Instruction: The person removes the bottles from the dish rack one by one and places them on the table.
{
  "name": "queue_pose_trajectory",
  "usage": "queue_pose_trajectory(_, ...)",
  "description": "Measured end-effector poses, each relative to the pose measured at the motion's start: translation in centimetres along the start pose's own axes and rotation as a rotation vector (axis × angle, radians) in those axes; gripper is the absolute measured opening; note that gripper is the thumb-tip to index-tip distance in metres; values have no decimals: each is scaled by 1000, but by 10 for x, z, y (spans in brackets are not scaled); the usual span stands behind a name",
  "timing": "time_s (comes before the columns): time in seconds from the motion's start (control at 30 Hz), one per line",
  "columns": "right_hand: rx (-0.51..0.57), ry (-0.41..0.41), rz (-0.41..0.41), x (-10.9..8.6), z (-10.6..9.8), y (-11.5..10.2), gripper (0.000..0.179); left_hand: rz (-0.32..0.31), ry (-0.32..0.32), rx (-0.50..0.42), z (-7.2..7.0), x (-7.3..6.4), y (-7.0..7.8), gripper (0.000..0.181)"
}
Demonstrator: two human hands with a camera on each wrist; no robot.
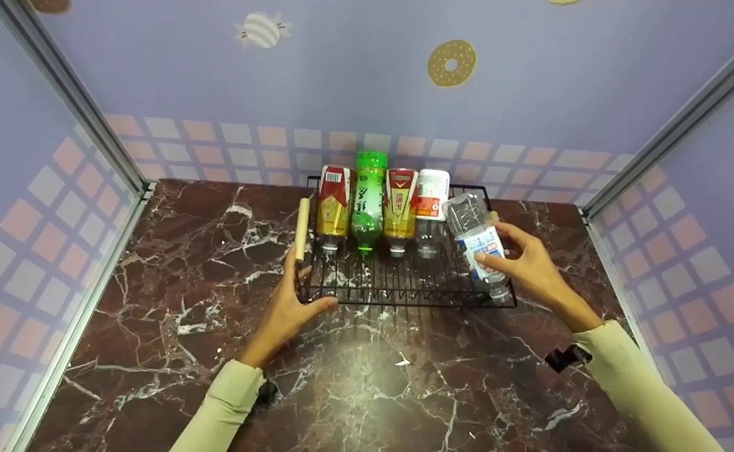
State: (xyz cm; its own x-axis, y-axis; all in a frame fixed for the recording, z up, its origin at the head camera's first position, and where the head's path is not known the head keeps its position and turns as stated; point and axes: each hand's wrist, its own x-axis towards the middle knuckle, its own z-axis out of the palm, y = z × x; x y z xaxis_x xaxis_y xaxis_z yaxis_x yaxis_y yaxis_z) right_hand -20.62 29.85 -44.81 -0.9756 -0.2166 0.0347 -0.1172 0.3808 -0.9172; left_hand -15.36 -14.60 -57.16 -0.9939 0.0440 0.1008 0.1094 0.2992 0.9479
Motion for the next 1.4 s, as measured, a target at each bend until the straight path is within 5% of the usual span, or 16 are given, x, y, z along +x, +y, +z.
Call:
queue_pose_trajectory(0.37, -169, -43, -59, -1, 7, -1, 71, 12, 2, -26, 0, 0, 1, 139)
queue_pose_trajectory(0.87, -225, -66, -156, 3, 21, 4, 73, 38, -5, -77, 0, 2, 1, 136)
queue_pose_trajectory(1.4, -425, -54, -387, 3, 43, -2, 71, 22, -12, -65, 0, 2, 0, 138)
